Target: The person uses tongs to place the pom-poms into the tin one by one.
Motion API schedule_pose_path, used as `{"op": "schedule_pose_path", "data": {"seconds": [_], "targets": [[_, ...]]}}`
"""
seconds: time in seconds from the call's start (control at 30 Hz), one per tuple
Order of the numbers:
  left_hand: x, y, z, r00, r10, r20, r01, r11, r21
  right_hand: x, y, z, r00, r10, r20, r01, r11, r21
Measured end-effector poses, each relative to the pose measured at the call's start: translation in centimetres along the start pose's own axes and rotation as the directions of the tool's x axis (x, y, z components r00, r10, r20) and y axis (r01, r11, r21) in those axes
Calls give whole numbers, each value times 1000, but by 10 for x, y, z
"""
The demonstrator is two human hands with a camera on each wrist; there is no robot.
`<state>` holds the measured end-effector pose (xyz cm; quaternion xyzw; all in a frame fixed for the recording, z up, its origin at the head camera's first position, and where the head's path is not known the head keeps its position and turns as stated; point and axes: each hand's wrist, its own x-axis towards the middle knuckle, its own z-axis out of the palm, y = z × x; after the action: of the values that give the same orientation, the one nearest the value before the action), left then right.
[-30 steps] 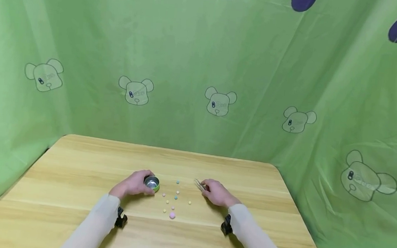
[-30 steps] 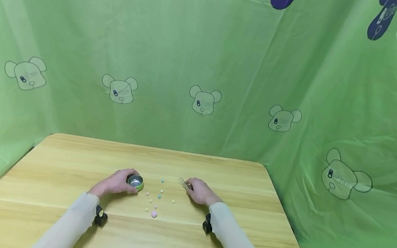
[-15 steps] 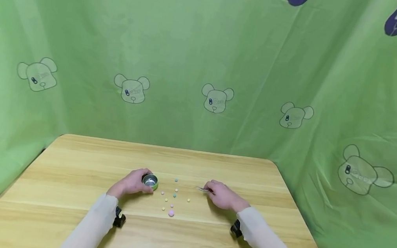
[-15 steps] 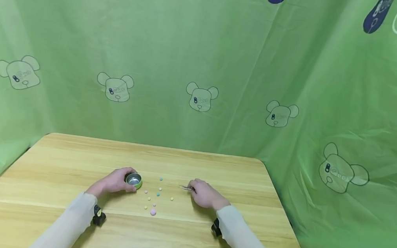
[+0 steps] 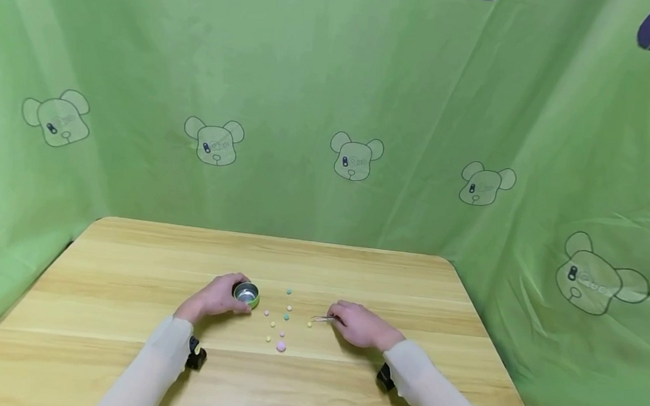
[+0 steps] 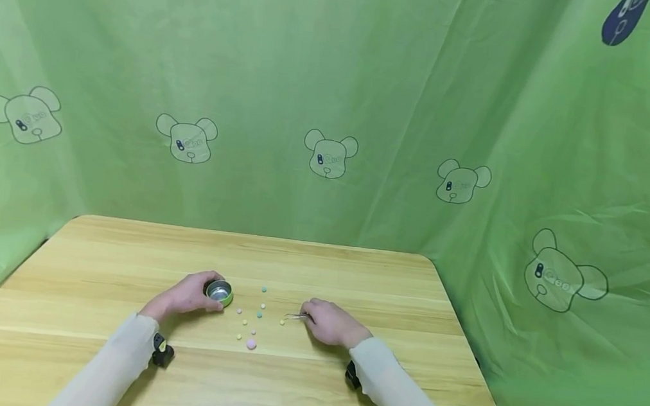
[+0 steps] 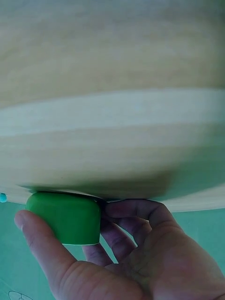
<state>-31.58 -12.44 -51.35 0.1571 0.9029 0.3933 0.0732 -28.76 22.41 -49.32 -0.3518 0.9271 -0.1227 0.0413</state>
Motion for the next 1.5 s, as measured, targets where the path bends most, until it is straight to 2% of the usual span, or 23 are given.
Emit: {"op": "schedule_pose_path", "data": {"seconds": [0.47,0.7,1.07,1.5], "targets": [[-1,0,-2,1000,12,13,-13,1000,8,2,-1,3,1000,-7,16,7,1000,-4],[0,-2,-2,1000,-13,8,13,1000,-1,1,-2,3,1000,6,0,-6,1000,-3],[0,-2,-1,1000,-8,16,8,1000,-14,0,-8,3,999,13,36,-13,1000,9],[1,-2,-2,1000,-15,9,15,1000,-18,-1,-13,5,999,-18,49,19,1000,-16]]}}
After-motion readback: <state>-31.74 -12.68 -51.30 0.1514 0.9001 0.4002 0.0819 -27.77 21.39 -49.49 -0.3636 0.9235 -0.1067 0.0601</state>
